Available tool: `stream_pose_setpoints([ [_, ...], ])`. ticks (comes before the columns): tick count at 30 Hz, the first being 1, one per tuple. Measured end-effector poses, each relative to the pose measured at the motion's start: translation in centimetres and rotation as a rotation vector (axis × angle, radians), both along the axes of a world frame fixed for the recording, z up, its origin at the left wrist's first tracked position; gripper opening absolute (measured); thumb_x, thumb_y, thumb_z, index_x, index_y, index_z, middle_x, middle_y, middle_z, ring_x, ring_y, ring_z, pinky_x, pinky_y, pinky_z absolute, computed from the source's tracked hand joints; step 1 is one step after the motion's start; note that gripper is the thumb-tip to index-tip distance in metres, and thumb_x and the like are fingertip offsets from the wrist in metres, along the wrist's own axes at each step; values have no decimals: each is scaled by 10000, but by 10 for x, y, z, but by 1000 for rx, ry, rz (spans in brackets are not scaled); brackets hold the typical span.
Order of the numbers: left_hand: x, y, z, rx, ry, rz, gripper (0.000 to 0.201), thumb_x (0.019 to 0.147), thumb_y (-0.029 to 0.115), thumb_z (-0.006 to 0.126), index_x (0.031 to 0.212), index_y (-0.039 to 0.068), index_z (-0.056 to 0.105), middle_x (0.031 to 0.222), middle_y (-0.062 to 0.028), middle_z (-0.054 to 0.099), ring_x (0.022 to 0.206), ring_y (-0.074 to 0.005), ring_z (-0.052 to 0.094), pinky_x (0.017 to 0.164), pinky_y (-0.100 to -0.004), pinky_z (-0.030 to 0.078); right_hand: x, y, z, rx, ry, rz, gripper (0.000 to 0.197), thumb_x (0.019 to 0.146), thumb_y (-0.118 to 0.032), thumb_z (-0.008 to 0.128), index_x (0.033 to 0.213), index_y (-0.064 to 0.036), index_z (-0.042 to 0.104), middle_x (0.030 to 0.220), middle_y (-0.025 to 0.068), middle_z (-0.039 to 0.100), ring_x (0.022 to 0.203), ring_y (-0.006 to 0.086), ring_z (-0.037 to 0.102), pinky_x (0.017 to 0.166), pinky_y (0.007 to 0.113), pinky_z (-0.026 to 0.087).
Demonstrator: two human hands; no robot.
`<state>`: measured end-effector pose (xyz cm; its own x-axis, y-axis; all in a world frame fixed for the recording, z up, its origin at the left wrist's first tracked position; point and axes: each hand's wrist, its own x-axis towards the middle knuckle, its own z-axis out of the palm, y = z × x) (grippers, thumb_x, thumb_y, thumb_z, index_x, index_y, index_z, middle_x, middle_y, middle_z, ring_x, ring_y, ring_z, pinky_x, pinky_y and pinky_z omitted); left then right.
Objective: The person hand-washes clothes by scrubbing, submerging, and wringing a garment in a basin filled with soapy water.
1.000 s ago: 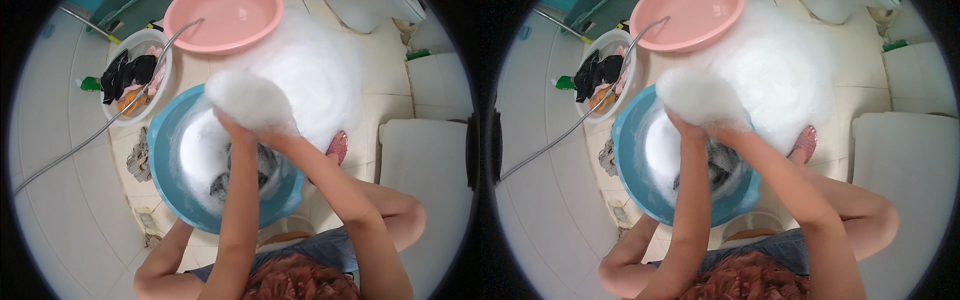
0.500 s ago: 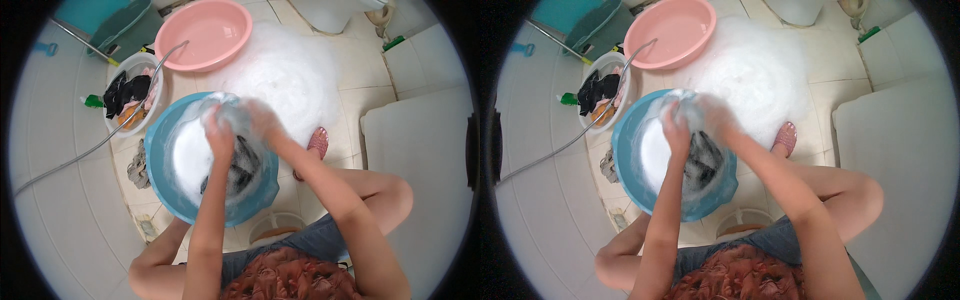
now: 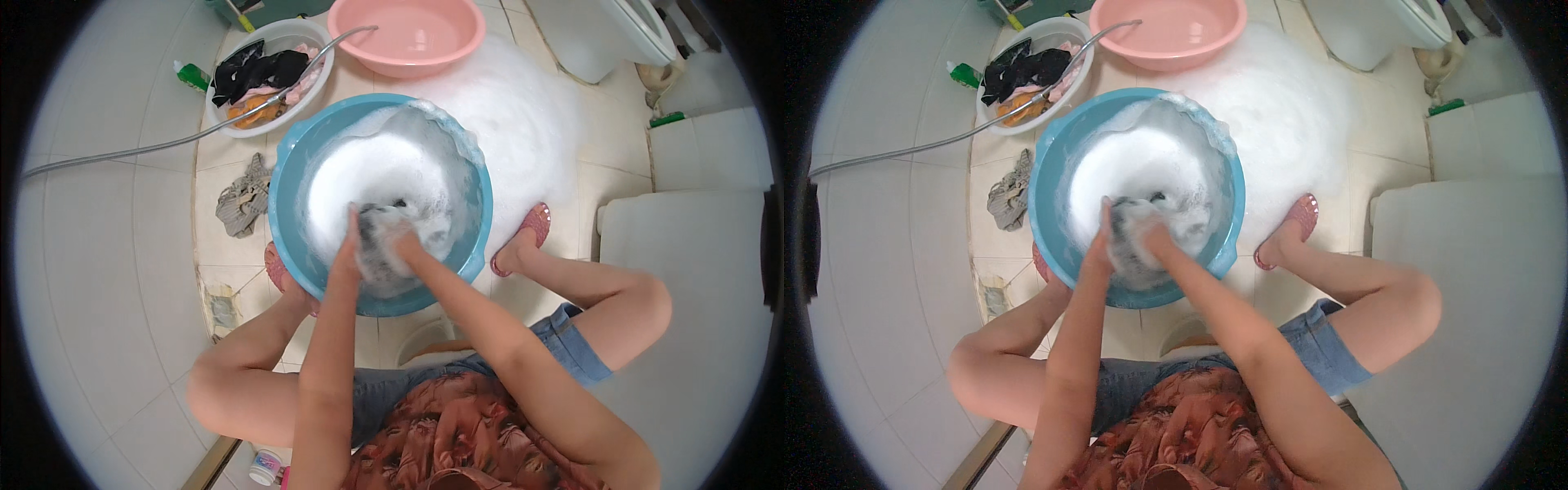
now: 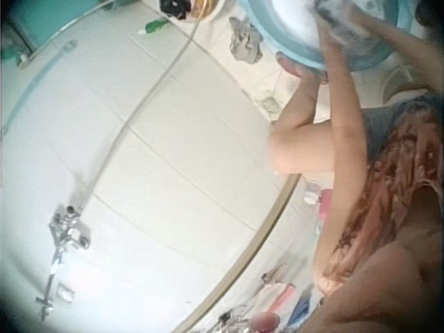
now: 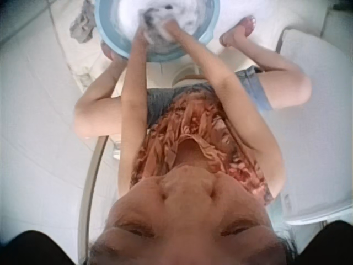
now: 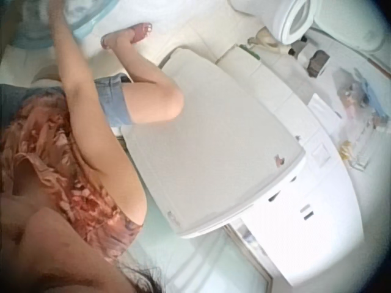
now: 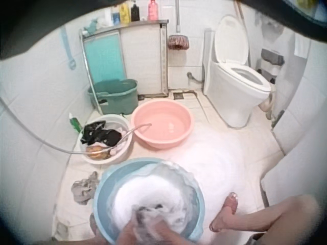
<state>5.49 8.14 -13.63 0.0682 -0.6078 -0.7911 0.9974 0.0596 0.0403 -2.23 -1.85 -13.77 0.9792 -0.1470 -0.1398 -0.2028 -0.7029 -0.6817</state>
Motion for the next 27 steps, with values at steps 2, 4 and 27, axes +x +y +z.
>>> stream_pose_setpoints([
  [2, 2, 20, 19, -100, -210, 79, 601, 805, 414, 539, 1229, 14, 392, 1124, -141, 525, 1035, -269, 494, 911, -357, 374, 7, 28, 41, -138, -172, 126, 362, 801, -270, 499, 1109, -84, 533, 1070, 165, 544, 988, 299, 516, 868, 391, 388],
  [4, 4, 30, 32, -174, -371, 158, 563, 811, 384, 539, 1217, 19, 405, 1119, -130, 530, 1022, -253, 504, 891, -350, 392, 18, 48, 99, -67, -234, 153, 298, 801, -249, 486, 1040, -97, 579, 1019, 146, 569, 920, 288, 550, 808, 404, 423],
  [27, 41, 50, -6, 1008, -851, 104, 541, 738, -10, 568, 1240, -34, 367, 1270, -127, 406, 1117, -220, 430, 931, -311, 341, 40, -68, -19, -90, -42, -494, 477, 773, -197, 576, 1190, -38, 409, 1241, 171, 422, 1111, 308, 434, 948, 373, 337],
])
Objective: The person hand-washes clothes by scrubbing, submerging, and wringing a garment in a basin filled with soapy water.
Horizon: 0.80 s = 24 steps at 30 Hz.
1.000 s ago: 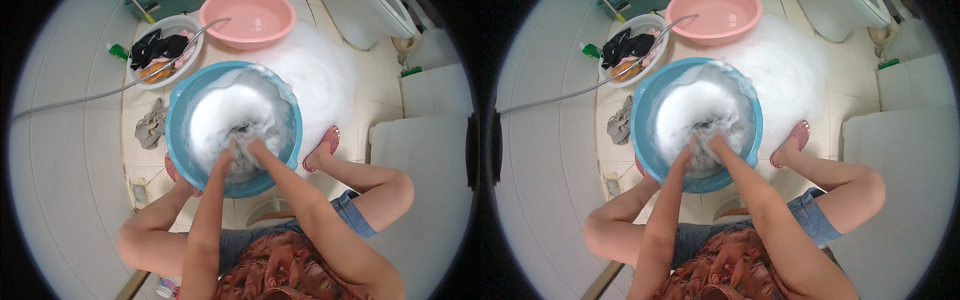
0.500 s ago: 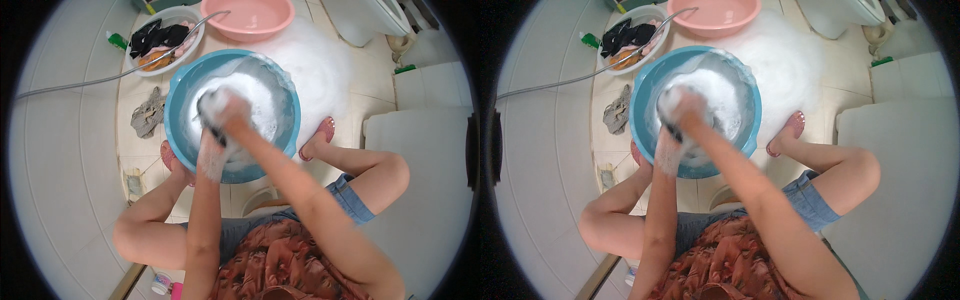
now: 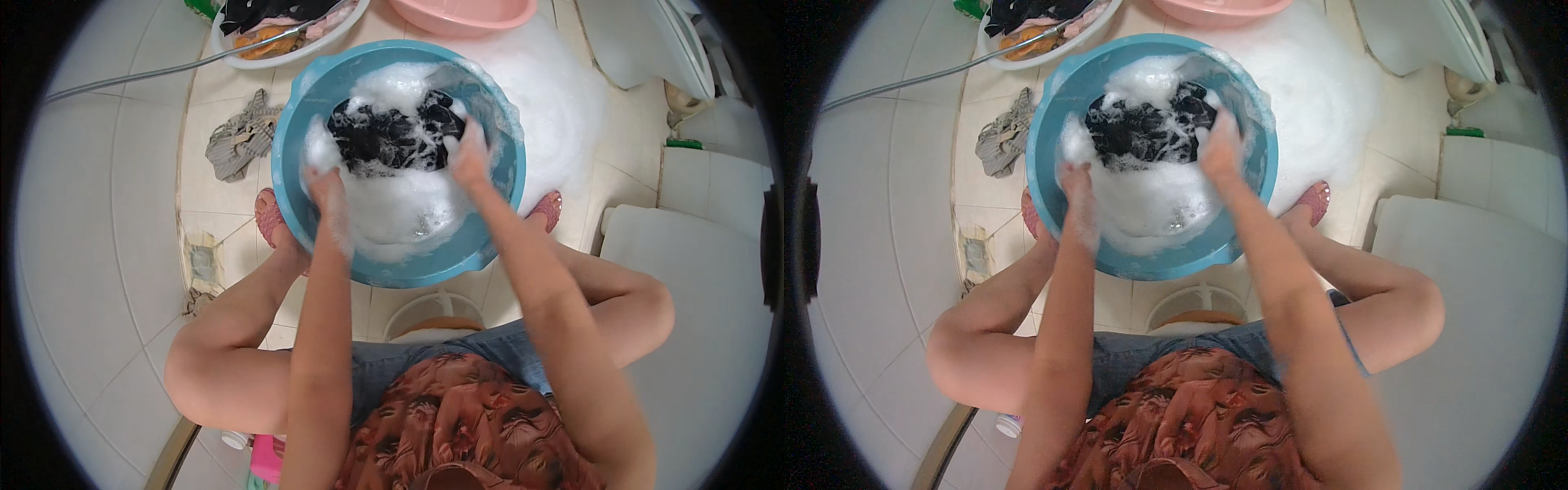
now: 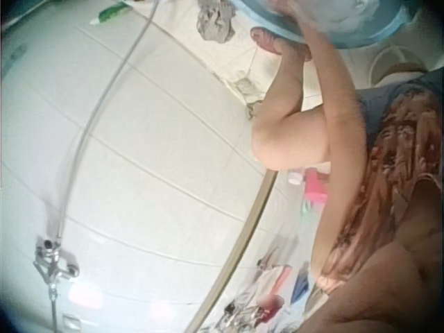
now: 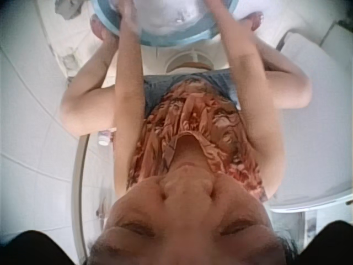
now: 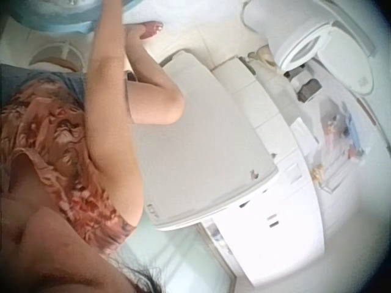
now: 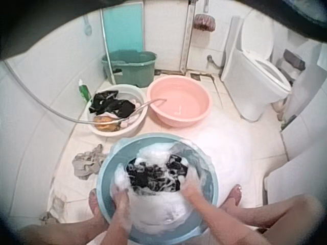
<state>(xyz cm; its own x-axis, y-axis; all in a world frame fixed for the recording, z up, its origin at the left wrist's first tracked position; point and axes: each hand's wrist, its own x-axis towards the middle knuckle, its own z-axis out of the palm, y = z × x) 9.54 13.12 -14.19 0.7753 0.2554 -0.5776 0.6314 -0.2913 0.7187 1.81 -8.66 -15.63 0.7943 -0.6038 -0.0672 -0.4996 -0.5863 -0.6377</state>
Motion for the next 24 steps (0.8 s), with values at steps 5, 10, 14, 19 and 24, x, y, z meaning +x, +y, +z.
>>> stream_pose_setpoints([
  [5, -55, -29, -41, -873, 331, 194, 453, 810, 202, 500, 1209, 4, 415, 1176, -126, 491, 1029, -231, 495, 912, -311, 384, -21, 54, -72, 621, 279, -240, 503, 744, -206, 589, 1180, -26, 413, 1173, 150, 470, 1013, 282, 498, 865, 360, 409],
  [10, -23, -33, 3, -1540, 219, -237, 446, 793, 169, 544, 1180, -11, 415, 1110, -142, 523, 1012, -242, 514, 900, -320, 410, 23, 16, 6, 1419, 51, -372, 406, 780, -225, 553, 1132, -40, 471, 1089, 140, 536, 966, 263, 536, 798, 375, 464],
  [14, 25, -54, 39, -1207, 264, 416, 383, 831, 200, 536, 1137, -11, 443, 1083, -144, 533, 1004, -237, 520, 874, -310, 430, 41, -46, 55, 763, 57, -57, 429, 780, -278, 562, 1138, -58, 478, 1121, 159, 518, 1016, 270, 510, 837, 401, 445],
  [19, -35, -28, -54, -1126, 238, 217, 418, 899, 304, 398, 1177, -7, 437, 1167, -117, 497, 1043, -221, 493, 902, -363, 407, 21, -19, 0, -152, 292, 457, 875, 641, -503, 651, 1333, -102, 295, 1324, 206, 315, 1245, 429, 208, 1042, 482, 169],
  [24, -73, -70, -35, -899, -10, -244, 465, 896, 347, 422, 1219, 14, 420, 1197, -86, 488, 1065, -219, 483, 936, -346, 384, -30, 12, -63, 194, 462, 560, 442, 775, -224, 500, 1175, -35, 491, 1163, 172, 517, 1117, 299, 449, 1038, 422, 199],
])
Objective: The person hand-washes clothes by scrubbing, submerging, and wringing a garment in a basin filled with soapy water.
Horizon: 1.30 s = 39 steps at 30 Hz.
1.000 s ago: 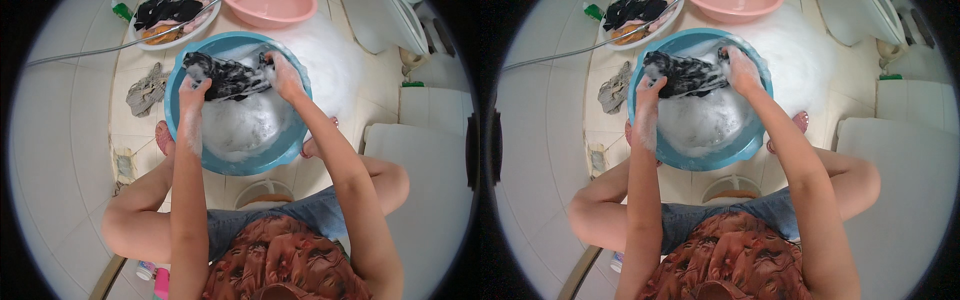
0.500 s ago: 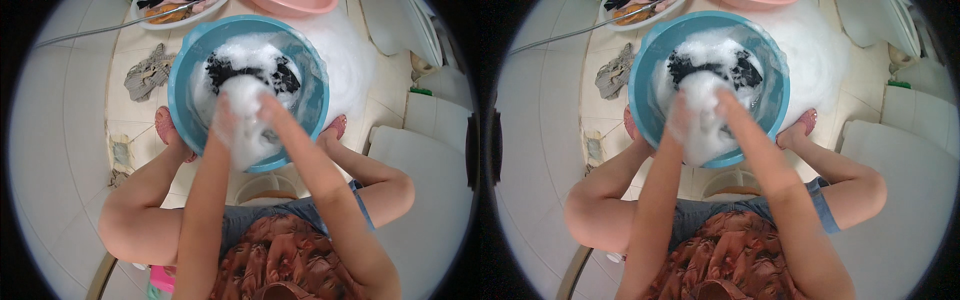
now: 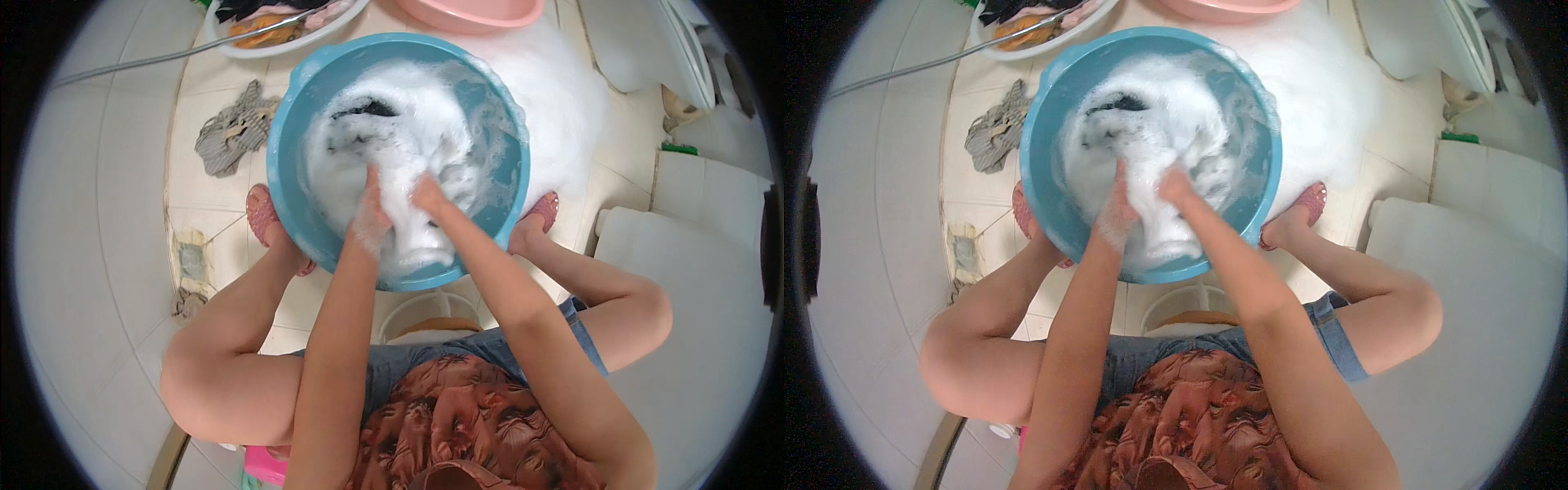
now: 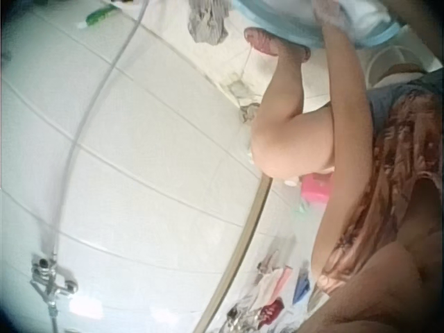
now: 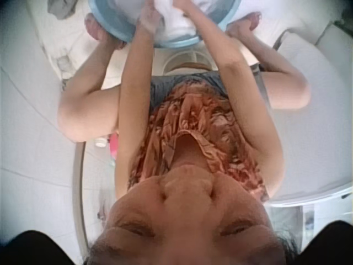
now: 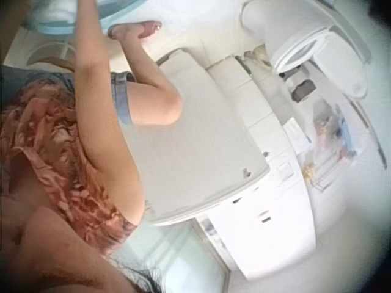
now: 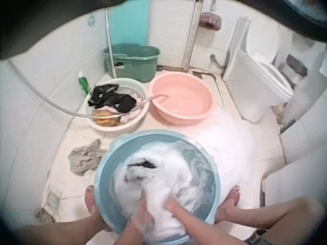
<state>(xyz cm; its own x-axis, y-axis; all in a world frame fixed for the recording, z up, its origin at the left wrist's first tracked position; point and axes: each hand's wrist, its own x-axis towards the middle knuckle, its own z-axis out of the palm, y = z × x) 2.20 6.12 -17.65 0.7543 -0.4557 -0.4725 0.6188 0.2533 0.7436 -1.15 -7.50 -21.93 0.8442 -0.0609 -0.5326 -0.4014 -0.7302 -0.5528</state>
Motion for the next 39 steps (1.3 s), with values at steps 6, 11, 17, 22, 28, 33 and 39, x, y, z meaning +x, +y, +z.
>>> stream_pose_setpoints([
  [6, 37, 59, 37, -496, 327, 225, 458, 857, 308, 479, 1215, 27, 424, 1169, -94, 497, 1044, -223, 487, 917, -351, 387, 22, 101, 187, 277, -722, -230, 514, 717, -275, 632, 1146, -33, 486, 1107, 162, 534, 1003, 307, 524, 822, 366, 448],
  [11, 19, 48, 64, -415, 265, 297, 445, 822, 250, 512, 1195, 20, 432, 1124, -105, 513, 1009, -234, 497, 897, -351, 392, 31, 100, 205, 45, -358, -180, 461, 759, -445, 507, 1005, -62, 580, 1005, 147, 583, 919, 293, 564, 736, 366, 468],
  [17, 35, -11, 96, 460, 196, 8, 463, 771, 220, 559, 1163, 1, 449, 1071, -124, 525, 960, -228, 514, 837, -363, 409, 35, -10, 129, -420, -278, -193, 364, 825, -328, 444, 816, -25, 647, 886, 184, 625, 886, 272, 604, 759, 361, 477],
  [22, 38, 24, 59, 680, 419, -190, 434, 706, 214, 627, 1070, 16, 498, 1005, -99, 527, 958, -230, 465, 815, -424, 351, 36, -51, 91, -688, 304, 285, 632, 796, -322, 496, 1317, -27, 292, 1380, 230, 192, 1294, 326, 181, 1044, 423, 187],
  [28, 31, 28, 26, 721, 348, 134, 842, 741, 683, 431, 1324, 86, 320, 1302, -71, 412, 1178, -200, 394, 954, -309, 325, 52, 48, 81, -276, 65, -159, 734, 787, -441, 528, 1321, -10, 267, 1382, 253, 161, 1274, 385, 183, 1015, 445, 242],
  [33, 43, 47, 48, -24, 216, 72, 589, 882, 487, 368, 1285, 58, 370, 1221, -69, 482, 1091, -176, 465, 932, -297, 366, 35, 99, 129, 176, -309, -29, 338, 789, -379, 509, 981, -111, 583, 1010, 166, 568, 908, 306, 557, 729, 395, 463],
  [39, 24, 43, 56, -132, 19, 8, 497, 859, 350, 490, 1219, 16, 417, 1147, -109, 506, 1041, -199, 485, 909, -325, 379, 30, 114, 173, -95, -519, -15, 317, 773, -404, 520, 947, -148, 589, 804, 113, 604, 719, 276, 588, 630, 400, 457],
])
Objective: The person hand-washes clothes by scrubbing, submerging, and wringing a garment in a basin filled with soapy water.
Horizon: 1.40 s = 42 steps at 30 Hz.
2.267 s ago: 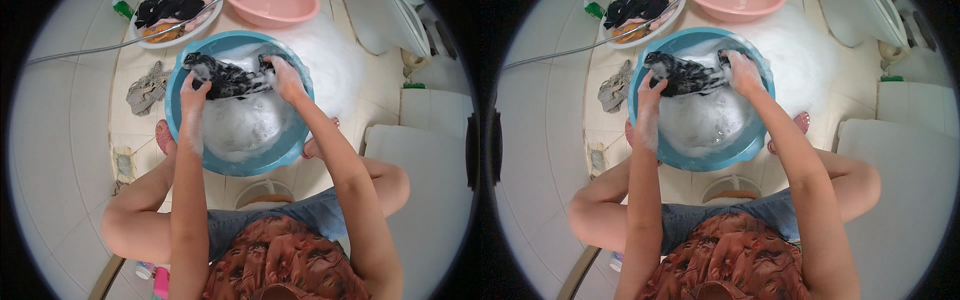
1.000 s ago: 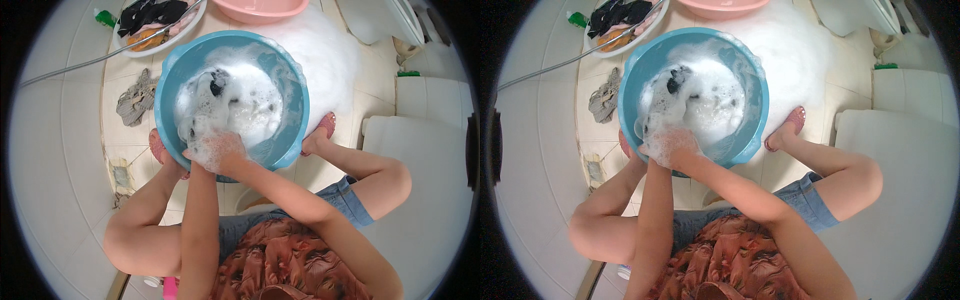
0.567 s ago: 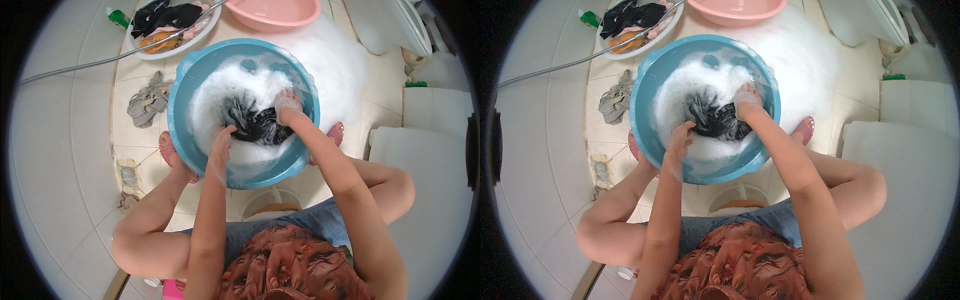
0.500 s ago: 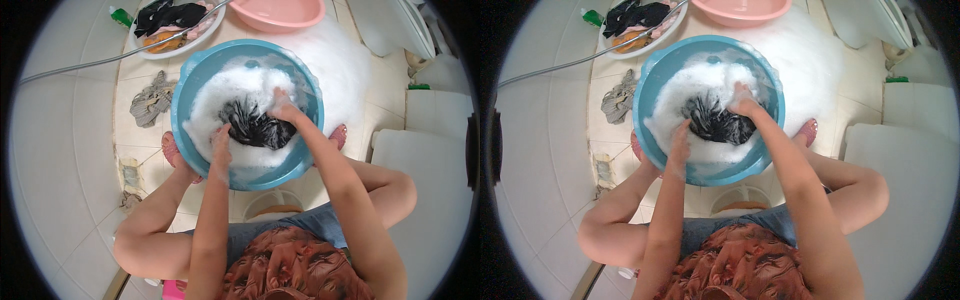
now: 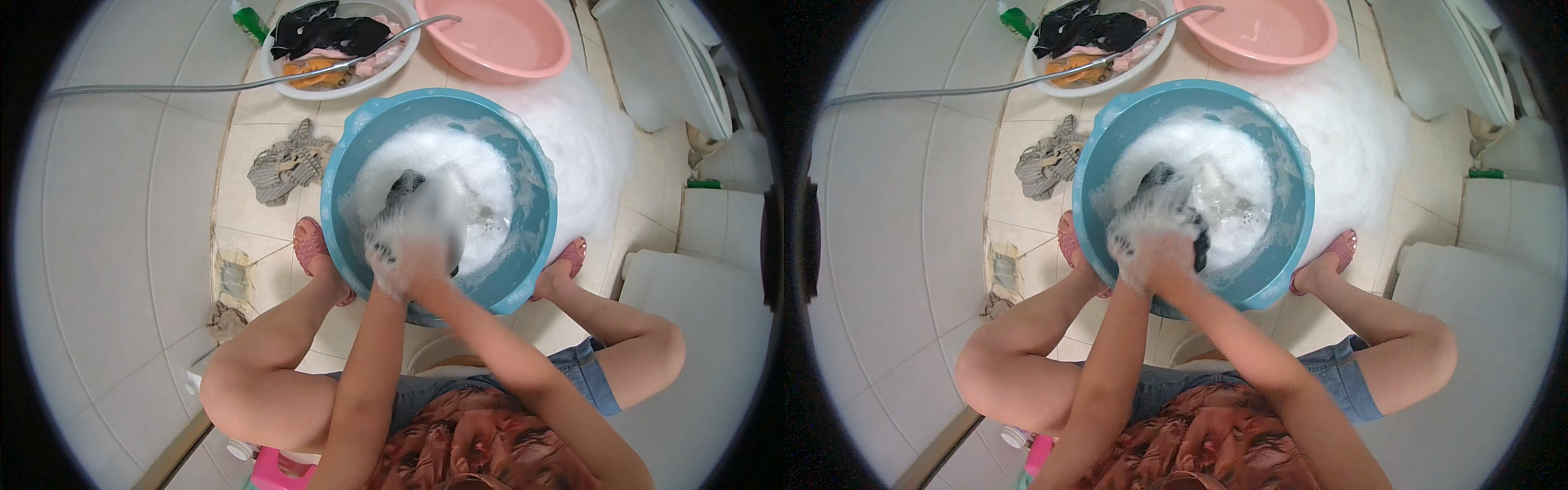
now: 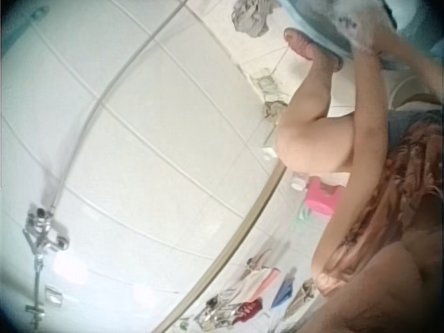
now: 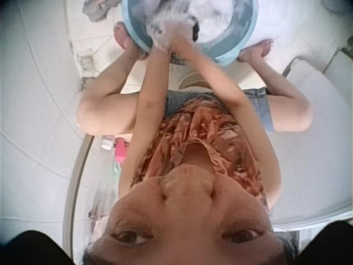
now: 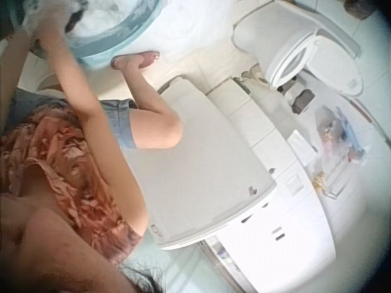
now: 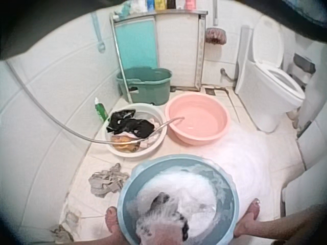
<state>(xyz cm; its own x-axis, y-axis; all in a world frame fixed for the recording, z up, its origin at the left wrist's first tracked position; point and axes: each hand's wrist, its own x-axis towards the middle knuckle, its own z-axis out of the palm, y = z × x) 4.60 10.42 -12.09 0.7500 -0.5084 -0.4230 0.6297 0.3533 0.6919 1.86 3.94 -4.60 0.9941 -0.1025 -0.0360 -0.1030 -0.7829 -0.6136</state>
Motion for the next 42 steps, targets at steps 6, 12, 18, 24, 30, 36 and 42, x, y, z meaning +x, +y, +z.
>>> stream_pose_setpoints([
  [6, 6, -48, 29, 214, 361, 191, 385, 804, 225, 590, 1121, 36, 481, 1018, -107, 553, 919, -228, 538, 766, -360, 454, 41, -122, -47, -306, 425, -197, 412, 775, -453, 505, 1075, -172, 522, 871, 120, 617, 826, 239, 594, 666, 381, 474],
  [12, 10, 8, -79, 1346, -489, -458, 587, 800, 383, 527, 1223, -3, 399, 1222, -213, 424, 1080, -328, 456, 875, -373, 398, 28, -104, -75, -525, 332, -71, 702, 722, -401, 615, 1316, -165, 325, 1291, 169, 364, 1221, 303, 309, 943, 471, 321],
  [18, 17, -33, -8, 17, 672, -42, 828, 783, 635, 405, 1268, -32, 340, 1261, -165, 406, 1140, -261, 409, 920, -376, 364, -2, -69, -117, 382, 314, -44, 484, 742, -306, 545, 1164, -78, 473, 1190, 200, 441, 1097, 334, 429, 924, 415, 366],
  [24, 14, 4, -2, -294, 352, 42, 712, 781, 529, 505, 1230, -11, 391, 1177, -132, 470, 1029, -231, 478, 854, -351, 403, -14, -5, 10, 174, 52, 39, 267, 721, -316, 564, 665, -56, 585, 818, 130, 592, 798, 263, 572, 722, 370, 455],
  [30, 26, -33, 20, 500, 320, -52, 606, 779, 422, 605, 1192, 9, 442, 1092, -99, 535, 918, -201, 548, 787, -326, 442, 25, -53, -20, -13, -5, -404, 338, 786, -378, 510, 635, -85, 582, 593, 109, 577, 591, 277, 573, 566, 363, 456],
  [36, 42, -18, 11, 574, -369, -358, 332, 780, 189, 627, 1062, 30, 552, 1020, -144, 568, 927, -224, 548, 786, -313, 432, 8, -146, -39, -264, 226, -264, 233, 764, -286, 541, 758, -61, 601, 864, 93, 609, 941, 237, 523, 876, 452, 322],
  [42, 20, -3, -53, 1236, -481, -198, 487, 805, 341, 563, 1213, 101, 449, 1353, -198, 260, 1232, -317, 275, 993, -440, 245, 0, -133, -99, -215, 260, -286, 585, 732, -425, 591, 1205, -120, 432, 1288, 145, 372, 1141, 319, 386, 983, 486, 224],
])
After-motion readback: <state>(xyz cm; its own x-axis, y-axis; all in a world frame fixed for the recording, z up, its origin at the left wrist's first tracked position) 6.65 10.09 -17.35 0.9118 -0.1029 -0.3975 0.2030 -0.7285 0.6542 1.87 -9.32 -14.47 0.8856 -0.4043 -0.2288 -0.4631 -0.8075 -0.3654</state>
